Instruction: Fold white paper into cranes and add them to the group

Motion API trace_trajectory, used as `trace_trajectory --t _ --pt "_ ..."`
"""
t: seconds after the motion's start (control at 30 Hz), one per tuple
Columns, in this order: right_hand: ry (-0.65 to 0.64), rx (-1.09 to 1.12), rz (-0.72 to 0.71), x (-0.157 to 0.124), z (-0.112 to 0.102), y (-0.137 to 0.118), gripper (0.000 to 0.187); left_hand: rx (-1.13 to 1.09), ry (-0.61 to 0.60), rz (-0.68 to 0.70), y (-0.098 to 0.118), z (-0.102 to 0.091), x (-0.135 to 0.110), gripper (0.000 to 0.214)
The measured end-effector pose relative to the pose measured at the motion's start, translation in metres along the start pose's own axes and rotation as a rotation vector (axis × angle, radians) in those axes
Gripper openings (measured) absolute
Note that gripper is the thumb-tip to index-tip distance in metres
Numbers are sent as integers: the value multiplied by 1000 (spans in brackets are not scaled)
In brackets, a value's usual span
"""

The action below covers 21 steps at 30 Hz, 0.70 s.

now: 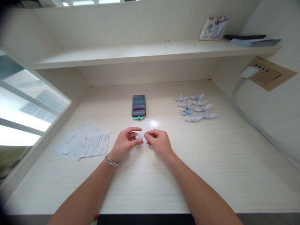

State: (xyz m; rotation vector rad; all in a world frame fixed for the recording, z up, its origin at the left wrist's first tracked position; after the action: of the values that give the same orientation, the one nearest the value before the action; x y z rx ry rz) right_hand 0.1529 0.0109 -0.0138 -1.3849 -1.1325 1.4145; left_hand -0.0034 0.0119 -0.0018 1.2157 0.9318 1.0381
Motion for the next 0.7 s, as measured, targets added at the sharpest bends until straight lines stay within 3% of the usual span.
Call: trace_trajectory --t 0.7 --pt "-47 -50 -60 -2 0 -2 23 -3 62 25 -5 0 2 35"
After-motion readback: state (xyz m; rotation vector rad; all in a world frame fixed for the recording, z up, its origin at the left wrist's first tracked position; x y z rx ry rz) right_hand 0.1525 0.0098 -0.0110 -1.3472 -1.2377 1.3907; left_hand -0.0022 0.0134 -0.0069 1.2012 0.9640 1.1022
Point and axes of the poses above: each hand's wrist, its own x-axis towards the middle knuckle, its own z-axis out of the palm, y = z × x, the point moved 1 cm from there along x, towards the middle knuckle, and after that the axes turned 6 degrees about z, right-handed, at the moved point
